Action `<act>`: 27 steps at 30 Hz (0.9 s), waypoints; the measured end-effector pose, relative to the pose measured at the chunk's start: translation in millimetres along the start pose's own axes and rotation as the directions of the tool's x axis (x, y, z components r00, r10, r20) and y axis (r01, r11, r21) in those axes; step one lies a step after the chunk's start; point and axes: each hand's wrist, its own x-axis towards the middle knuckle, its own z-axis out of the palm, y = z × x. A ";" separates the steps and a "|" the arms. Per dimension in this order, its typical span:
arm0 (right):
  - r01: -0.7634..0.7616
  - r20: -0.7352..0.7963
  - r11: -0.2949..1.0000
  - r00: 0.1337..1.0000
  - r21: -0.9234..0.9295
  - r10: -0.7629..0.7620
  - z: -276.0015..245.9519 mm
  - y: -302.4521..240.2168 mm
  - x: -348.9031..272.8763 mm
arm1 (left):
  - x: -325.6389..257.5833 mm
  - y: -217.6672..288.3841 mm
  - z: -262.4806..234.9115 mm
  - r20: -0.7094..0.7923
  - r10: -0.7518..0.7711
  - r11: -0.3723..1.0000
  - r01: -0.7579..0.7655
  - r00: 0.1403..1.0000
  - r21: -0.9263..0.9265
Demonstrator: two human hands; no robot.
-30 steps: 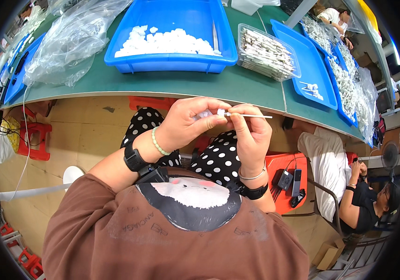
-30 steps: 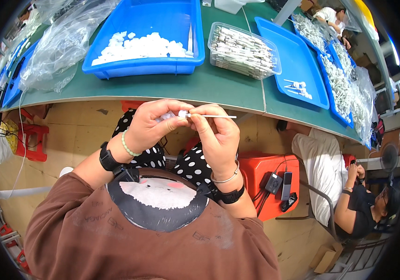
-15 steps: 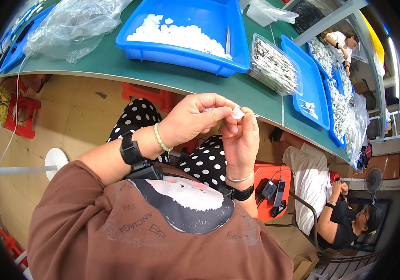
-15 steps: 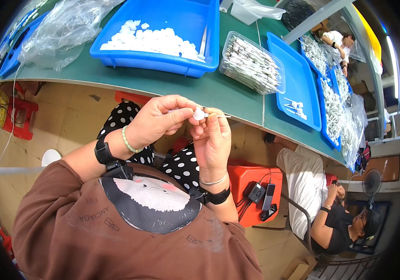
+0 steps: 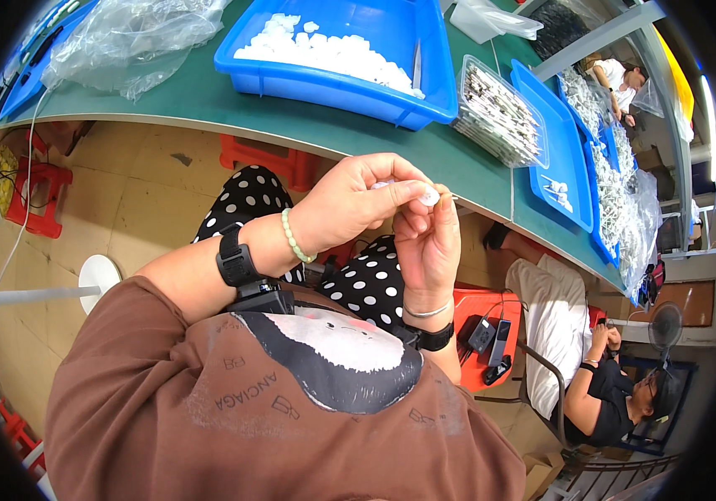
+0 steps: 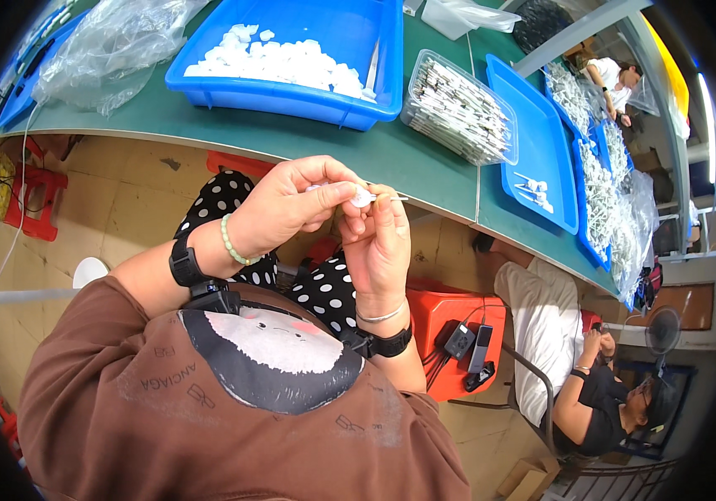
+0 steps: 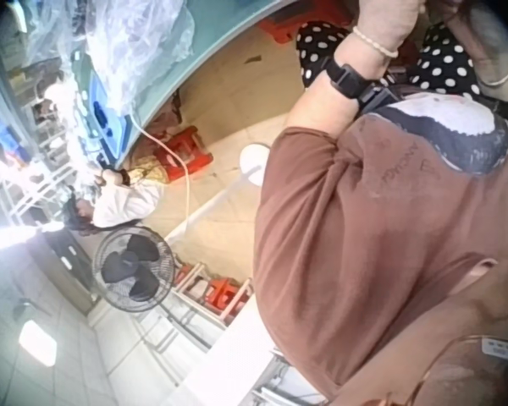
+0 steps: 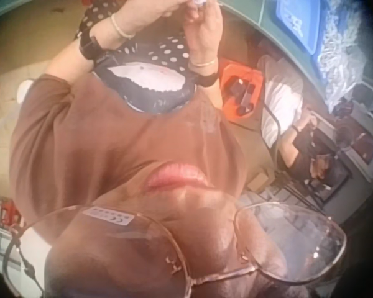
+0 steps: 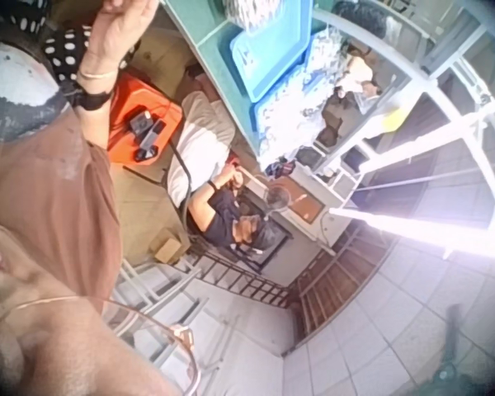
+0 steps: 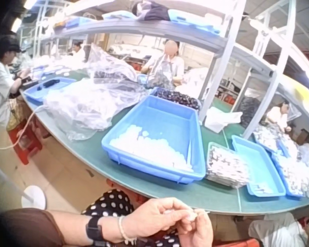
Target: Assembling small white components, possibly eyeglass nose pads, onto a thin frame or rod in an assembly line setting.
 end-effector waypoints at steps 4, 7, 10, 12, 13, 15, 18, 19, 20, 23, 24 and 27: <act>0.002 0.011 0.999 1.000 0.032 -0.002 -0.1 -2.0 0.6 | 2.7 -3.3 -0.4 0.040 -0.066 0.990 0.071 0.997 -0.121; -0.003 -0.009 1.000 1.000 -0.024 0.002 -1.6 -3.4 -4.3 | 1.4 -3.4 2.0 0.056 -0.086 0.994 0.089 0.995 -0.067; 0.000 -0.003 0.991 1.000 -0.132 0.000 0.2 -16.6 -6.9 | -0.7 -7.8 -1.0 0.112 -0.115 0.984 0.129 0.987 -0.125; 0.244 0.014 0.877 0.965 -0.413 -0.262 -0.9 -48.3 -0.9 | 0.0 -10.2 -4.3 0.144 -0.189 0.979 0.197 0.971 -0.043; 0.387 0.052 0.642 0.878 -0.661 -0.476 -1.0 -70.4 6.2 | -0.7 -14.5 -6.9 0.165 -0.246 0.969 0.240 0.955 0.054; 0.403 0.173 0.133 0.638 -0.906 -0.750 -8.7 -116.5 24.2 | -1.6 -20.8 -11.1 0.230 -0.349 0.937 0.342 0.909 0.071; 0.159 0.300 -0.255 0.567 -0.954 -0.767 -33.9 -176.4 47.5 | -0.6 -18.4 -14.8 0.250 -0.395 0.914 0.405 0.884 0.015; 0.012 0.354 -0.450 0.637 -0.893 -0.685 -39.9 -189.4 51.1 | -0.1 -17.4 -14.9 0.249 -0.401 0.904 0.425 0.882 -0.049; -0.049 0.387 -0.590 0.711 -0.806 -0.587 -43.8 -197.1 51.2 | 0.0 -16.7 -14.8 0.254 -0.395 0.906 0.420 0.883 -0.052; -0.040 0.391 -0.611 0.736 -0.791 -0.553 -36.6 -202.6 60.2 | 1.8 -16.8 -17.7 0.257 -0.412 0.894 0.443 0.874 -0.074; 0.054 0.363 -0.540 0.796 -0.840 -0.485 -18.8 -198.5 66.7 | 1.6 -17.3 -19.4 0.247 -0.410 0.895 0.440 0.878 -0.077; 0.147 0.363 -0.528 0.870 -0.837 -0.334 18.7 -179.4 88.0 | 0.7 -17.6 -17.1 0.278 -0.418 0.887 0.455 0.865 -0.081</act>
